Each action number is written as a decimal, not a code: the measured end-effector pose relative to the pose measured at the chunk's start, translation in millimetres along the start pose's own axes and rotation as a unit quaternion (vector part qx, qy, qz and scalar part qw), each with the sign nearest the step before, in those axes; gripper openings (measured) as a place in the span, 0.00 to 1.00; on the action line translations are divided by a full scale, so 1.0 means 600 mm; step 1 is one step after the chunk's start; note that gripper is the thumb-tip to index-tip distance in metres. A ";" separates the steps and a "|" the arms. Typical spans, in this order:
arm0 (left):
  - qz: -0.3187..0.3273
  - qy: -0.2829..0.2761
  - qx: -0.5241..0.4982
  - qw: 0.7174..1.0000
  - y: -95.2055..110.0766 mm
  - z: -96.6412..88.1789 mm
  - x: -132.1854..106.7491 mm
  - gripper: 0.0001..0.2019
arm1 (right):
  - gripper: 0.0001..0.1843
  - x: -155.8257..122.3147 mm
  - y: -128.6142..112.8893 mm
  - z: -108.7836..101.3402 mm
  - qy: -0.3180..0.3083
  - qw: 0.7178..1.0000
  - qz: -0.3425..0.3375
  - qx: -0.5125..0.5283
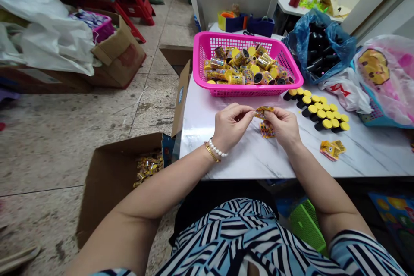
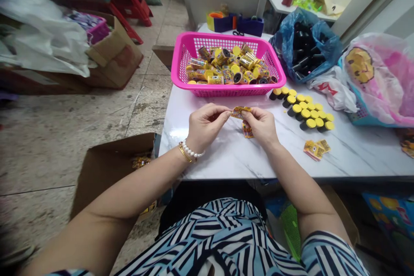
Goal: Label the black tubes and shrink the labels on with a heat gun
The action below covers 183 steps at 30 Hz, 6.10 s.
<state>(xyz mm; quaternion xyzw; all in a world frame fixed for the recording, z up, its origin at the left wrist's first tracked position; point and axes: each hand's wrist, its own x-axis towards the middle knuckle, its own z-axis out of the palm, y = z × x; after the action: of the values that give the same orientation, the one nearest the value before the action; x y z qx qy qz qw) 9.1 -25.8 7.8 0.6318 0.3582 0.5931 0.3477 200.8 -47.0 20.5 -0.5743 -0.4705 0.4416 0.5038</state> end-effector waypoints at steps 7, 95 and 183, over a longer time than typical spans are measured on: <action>-0.023 0.026 -0.013 0.999 0.000 0.000 -0.001 0.06 | 0.25 -0.007 -0.007 0.012 0.032 0.999 -0.010 -0.022; -0.441 -0.131 -0.341 0.820 -0.003 -0.015 0.030 0.14 | 0.23 -0.080 -0.029 0.013 0.076 0.983 -0.153 -0.072; -0.451 -0.262 -0.369 0.769 -0.020 -0.007 0.025 0.24 | 0.23 0.008 0.031 -0.026 -0.116 0.967 -0.211 -0.083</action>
<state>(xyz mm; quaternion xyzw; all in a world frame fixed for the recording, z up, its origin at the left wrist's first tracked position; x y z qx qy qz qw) 4.8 -6.8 5.1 0.3511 0.2503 0.2655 0.8623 218.9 -45.6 3.3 -0.4473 -0.6711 0.3481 0.4779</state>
